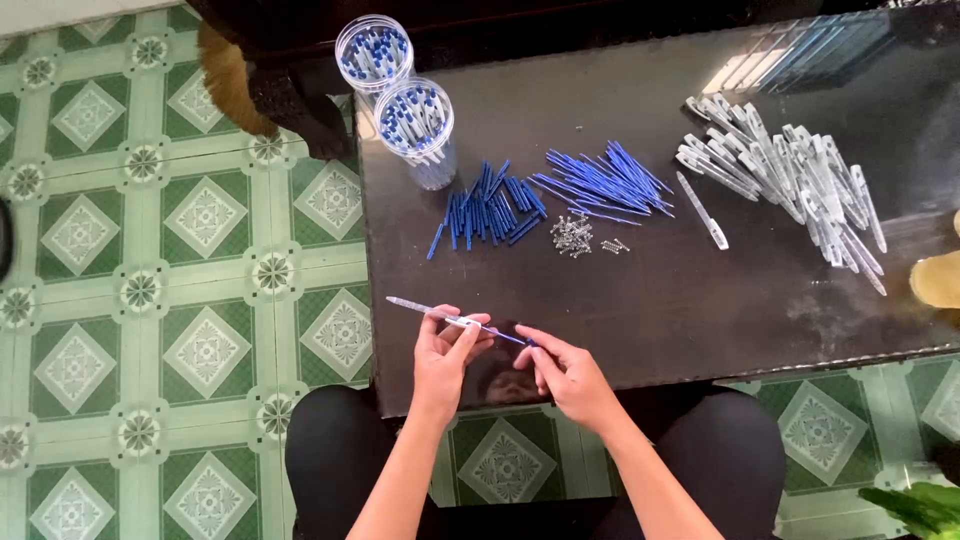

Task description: Assembling ballpoint pens by inserting ink refills into clear plastic barrels.

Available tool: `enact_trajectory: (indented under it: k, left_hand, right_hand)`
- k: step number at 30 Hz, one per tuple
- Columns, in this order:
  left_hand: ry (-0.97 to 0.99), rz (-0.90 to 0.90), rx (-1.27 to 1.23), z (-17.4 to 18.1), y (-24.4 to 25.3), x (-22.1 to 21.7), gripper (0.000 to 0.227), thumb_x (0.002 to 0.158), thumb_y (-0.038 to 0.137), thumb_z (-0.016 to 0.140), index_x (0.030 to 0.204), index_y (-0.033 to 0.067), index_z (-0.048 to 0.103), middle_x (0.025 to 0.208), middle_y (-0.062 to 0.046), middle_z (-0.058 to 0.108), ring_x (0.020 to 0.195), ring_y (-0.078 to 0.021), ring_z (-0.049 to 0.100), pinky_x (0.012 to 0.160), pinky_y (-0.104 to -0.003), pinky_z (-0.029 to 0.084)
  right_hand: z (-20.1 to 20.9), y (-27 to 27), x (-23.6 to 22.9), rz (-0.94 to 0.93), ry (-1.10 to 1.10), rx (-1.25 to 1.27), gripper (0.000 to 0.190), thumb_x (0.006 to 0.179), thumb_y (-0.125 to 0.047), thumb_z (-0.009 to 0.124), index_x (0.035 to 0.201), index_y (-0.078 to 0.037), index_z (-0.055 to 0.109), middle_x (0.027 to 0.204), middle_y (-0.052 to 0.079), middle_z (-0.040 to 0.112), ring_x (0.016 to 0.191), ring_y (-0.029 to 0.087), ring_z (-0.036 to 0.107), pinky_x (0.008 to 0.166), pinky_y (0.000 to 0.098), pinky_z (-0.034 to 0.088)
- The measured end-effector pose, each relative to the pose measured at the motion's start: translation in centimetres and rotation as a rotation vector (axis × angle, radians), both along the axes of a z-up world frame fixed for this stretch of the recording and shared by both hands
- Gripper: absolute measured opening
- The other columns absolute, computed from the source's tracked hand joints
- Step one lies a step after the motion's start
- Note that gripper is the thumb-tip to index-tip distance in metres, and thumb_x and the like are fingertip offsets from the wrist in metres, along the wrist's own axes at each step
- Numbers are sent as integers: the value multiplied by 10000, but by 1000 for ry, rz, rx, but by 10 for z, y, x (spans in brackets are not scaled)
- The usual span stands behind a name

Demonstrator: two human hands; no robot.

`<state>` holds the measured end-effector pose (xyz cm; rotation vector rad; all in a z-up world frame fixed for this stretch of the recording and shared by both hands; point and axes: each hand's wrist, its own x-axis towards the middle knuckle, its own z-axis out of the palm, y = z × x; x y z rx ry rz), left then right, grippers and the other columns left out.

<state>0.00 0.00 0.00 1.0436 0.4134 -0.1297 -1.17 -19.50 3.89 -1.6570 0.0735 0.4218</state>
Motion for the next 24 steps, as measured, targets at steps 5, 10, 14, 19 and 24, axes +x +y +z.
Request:
enact_trajectory:
  k: [5,10,14,19,24]
  left_hand:
    - [1,13,-7,-7,1,1,319,970,-8,623,1204,118,446,1101,-224,757,903,-288,778,833,-345,657]
    - [-11,26,-8,-7,0,1,316,971,-13,620,1204,112,447,1097,-226,756,899,-282,777,833,-346,659]
    - [-24,12,-13,-8,1,0,317,968,-12,626,1200,115,452,1095,-236,757,901,-283,779,836,-345,656]
    - [-35,-24,29,-1,0,0,313,968,-13,628,1201,111,459,1091,-234,761,903,-266,778,840,-330,650]
    - [-61,-51,87,3,-2,1,319,957,-10,646,1201,93,469,1079,-243,767,892,-251,783,827,-314,655]
  right_hand:
    - [-16,-4,0,36,42,113,250,1014,-88,492,1245,-34,572,1003,174,797,570,117,592,517,241,544]
    - [-19,-3,-1,-4,30,104,146,1017,-89,516,1120,-25,596,1030,194,801,568,110,590,479,222,535]
    - [-31,-4,-3,-48,19,96,154,1015,-79,537,1115,-28,643,947,174,777,524,125,585,431,234,537]
    - [-31,-4,-3,-71,22,63,160,1007,-78,572,1116,-34,680,861,150,751,516,128,597,427,245,554]
    - [-24,-3,0,-84,50,-19,159,988,-104,621,1105,-53,716,623,137,687,429,174,600,423,271,571]
